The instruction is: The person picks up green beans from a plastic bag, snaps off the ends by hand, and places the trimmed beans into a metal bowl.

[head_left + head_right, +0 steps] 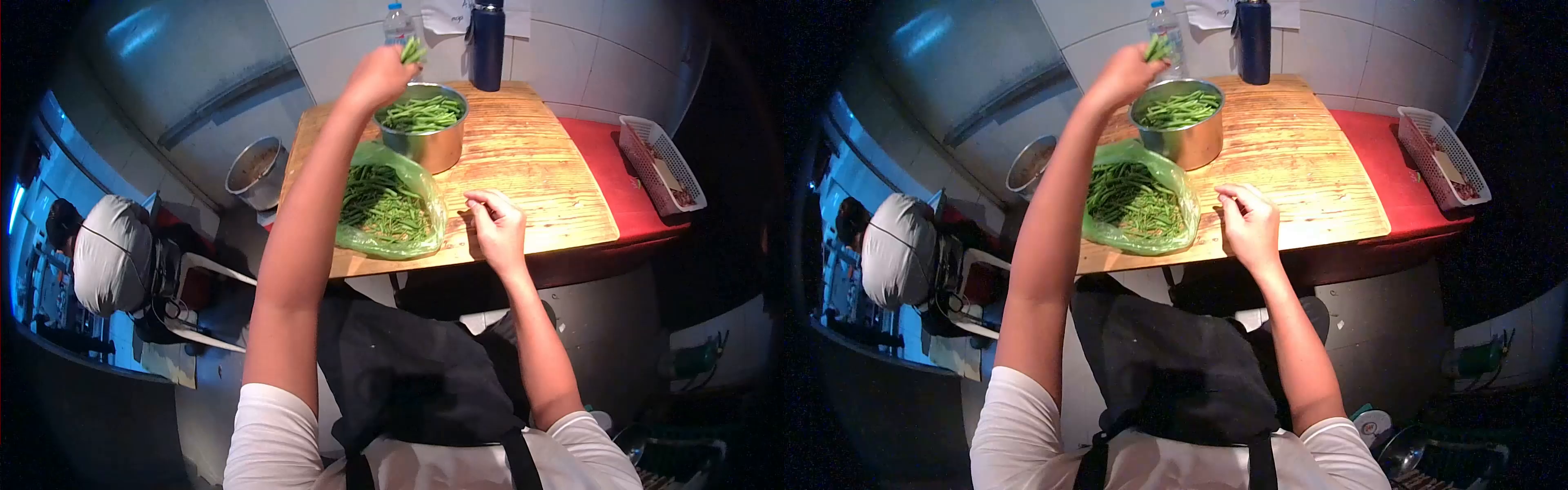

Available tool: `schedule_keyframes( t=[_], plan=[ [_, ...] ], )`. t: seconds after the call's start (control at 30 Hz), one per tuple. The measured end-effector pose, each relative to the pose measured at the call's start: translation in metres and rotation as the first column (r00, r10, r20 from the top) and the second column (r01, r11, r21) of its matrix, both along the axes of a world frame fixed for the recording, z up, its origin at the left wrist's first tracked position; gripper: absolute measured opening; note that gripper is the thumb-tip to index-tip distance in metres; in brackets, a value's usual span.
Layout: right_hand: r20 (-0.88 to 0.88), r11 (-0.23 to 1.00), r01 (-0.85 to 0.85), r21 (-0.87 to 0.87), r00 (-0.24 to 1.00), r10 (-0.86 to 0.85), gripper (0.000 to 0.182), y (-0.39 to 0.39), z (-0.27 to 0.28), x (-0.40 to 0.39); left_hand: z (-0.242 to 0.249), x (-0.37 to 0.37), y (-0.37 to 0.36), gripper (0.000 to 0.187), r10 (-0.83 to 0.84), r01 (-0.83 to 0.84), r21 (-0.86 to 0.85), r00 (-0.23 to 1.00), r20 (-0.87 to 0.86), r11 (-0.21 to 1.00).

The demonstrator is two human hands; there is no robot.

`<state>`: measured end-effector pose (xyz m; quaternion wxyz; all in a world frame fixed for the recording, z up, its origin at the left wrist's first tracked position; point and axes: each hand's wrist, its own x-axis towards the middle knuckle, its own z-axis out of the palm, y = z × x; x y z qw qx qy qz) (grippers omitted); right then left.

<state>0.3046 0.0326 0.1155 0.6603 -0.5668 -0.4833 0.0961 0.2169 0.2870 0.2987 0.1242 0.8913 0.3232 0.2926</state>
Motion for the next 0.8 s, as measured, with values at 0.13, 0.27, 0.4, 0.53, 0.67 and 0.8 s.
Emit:
schedule_keyframes(
  t=[0.13, 0.27, 0.4, 0.53, 0.67, 0.8],
  plan=[
    [-0.022, 1.000, 0.002, 0.016, 1.000, -0.002, 0.013, 0.002, -0.002, 0.000, -0.021, 0.028, 0.029, 0.059, 0.098, -0.103, 0.004, 0.930, -0.353, 0.995],
    [-0.043, 1.000, -0.011, -0.007, 0.999, 0.011, 0.013, -0.001, -0.002, 0.003, -0.013, 0.002, 0.009, 0.053, 0.202, -0.194, 0.117, 0.977, -0.062, 0.974],
    [-0.062, 0.999, -0.024, 0.044, 0.998, 0.027, 0.013, 0.000, -0.004, 0.003, 0.007, -0.062, -0.018, 0.053, 0.194, -0.184, 0.106, 0.976, -0.095, 0.977],
    [-0.080, 0.998, -0.032, 0.062, 0.996, 0.037, 0.013, -0.001, -0.003, 0.002, -0.003, -0.132, -0.070, 0.052, 0.259, -0.255, 0.061, 0.964, -0.066, 0.965],
    [-0.005, 0.994, -0.006, 0.109, 1.000, 0.007, 0.013, -0.003, 0.000, -0.001, -0.062, -0.174, -0.117, 0.053, 0.350, -0.374, 0.087, 0.912, 0.214, 0.923],
    [0.162, 0.993, -0.003, 0.115, 0.987, -0.015, 0.013, -0.011, 0.017, -0.019, -0.120, -0.180, -0.170, 0.044, 0.404, -0.549, 0.195, 0.772, 0.491, 0.813]
  ],
)
